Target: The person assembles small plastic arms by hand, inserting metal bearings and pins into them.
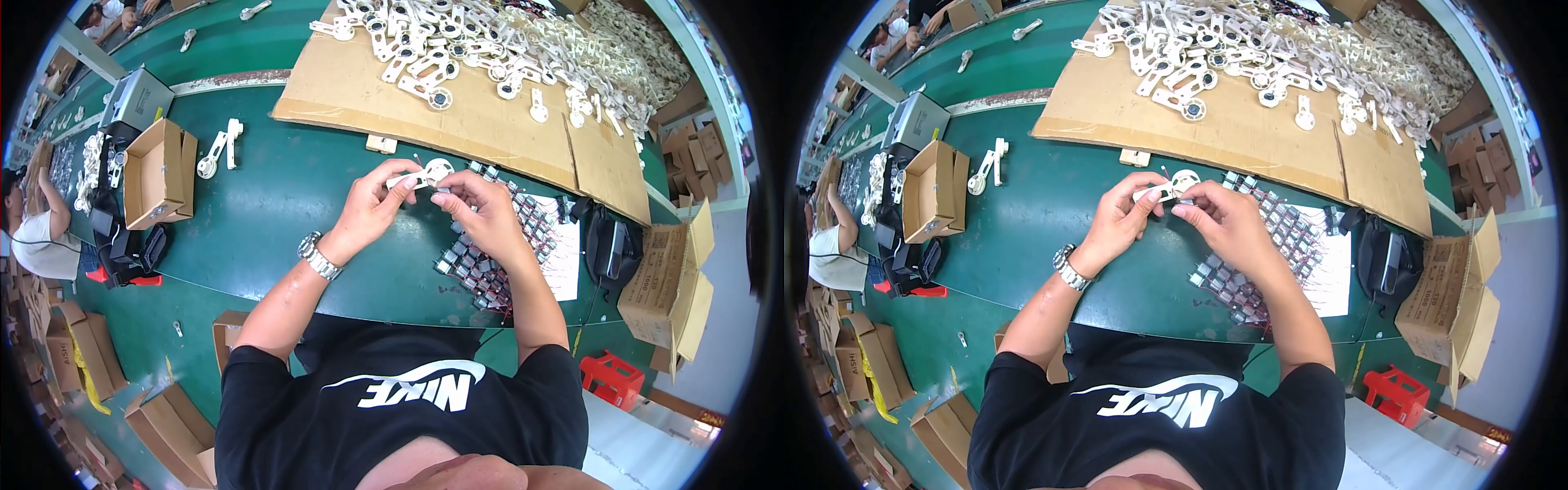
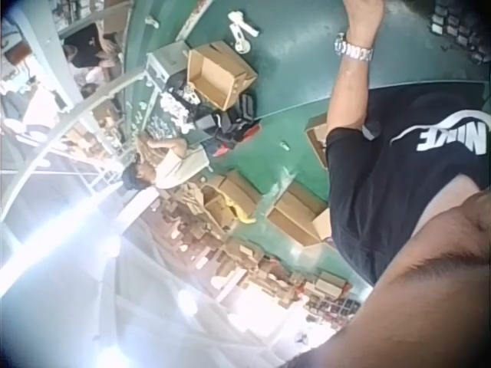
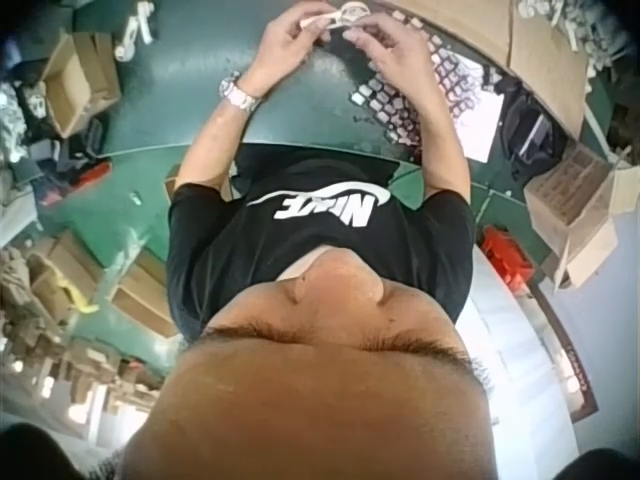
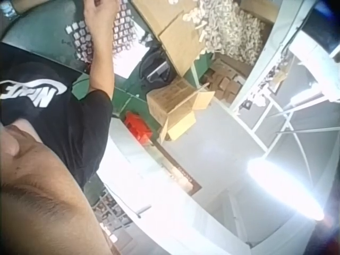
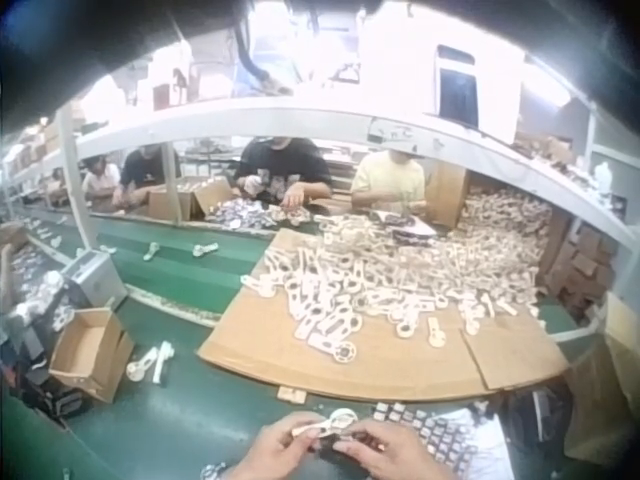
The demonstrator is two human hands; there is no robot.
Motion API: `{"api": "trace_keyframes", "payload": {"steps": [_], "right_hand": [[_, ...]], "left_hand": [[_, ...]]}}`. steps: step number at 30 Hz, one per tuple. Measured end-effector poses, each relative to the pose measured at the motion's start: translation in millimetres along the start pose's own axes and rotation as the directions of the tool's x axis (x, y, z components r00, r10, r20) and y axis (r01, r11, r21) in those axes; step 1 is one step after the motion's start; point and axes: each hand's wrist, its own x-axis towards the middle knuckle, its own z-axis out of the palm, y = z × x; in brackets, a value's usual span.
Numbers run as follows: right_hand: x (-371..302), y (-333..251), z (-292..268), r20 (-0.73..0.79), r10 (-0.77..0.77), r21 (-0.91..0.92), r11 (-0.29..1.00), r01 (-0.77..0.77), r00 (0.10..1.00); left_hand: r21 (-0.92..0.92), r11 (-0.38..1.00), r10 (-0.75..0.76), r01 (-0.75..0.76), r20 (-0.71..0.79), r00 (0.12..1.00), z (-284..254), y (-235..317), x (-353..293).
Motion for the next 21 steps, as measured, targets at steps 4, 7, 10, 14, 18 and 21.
{"api": "trace_keyframes", "payload": {"steps": [4, 7, 10, 14, 18, 21], "right_hand": [[1, -4, 3, -0.066, 0.079, -0.015, 0.997, -0.080, 0.995], [1, 7, 3, -0.098, -0.007, -0.135, 0.991, -0.006, 0.995], [2, 5, 2, -0.108, -0.312, -0.384, 0.889, 0.249, 0.944], [0, -4, 2, -0.012, -0.224, -0.487, 0.853, 0.190, 0.975], [-2, -1, 2, -0.002, -0.296, -0.543, 0.802, 0.247, 0.955], [0, 0, 1, 0.011, -0.293, -0.507, 0.822, 0.258, 0.956]], "left_hand": [[-0.006, 1.000, -0.009, 0.010, 0.035, 0.999, 2, 8, -3], [0.005, 1.000, -0.012, 0.012, 0.045, 0.999, 2, -1, -3], [-0.043, 0.999, -0.008, 0.009, 0.015, 1.000, 5, -8, -3], [0.110, 0.989, 0.103, -0.101, -0.012, 0.995, 9, -16, -3], [0.200, 0.967, 0.163, -0.159, -0.007, 0.987, 13, -9, -6], [0.221, 0.967, 0.135, -0.127, -0.025, 0.990, 13, -5, -5]]}}
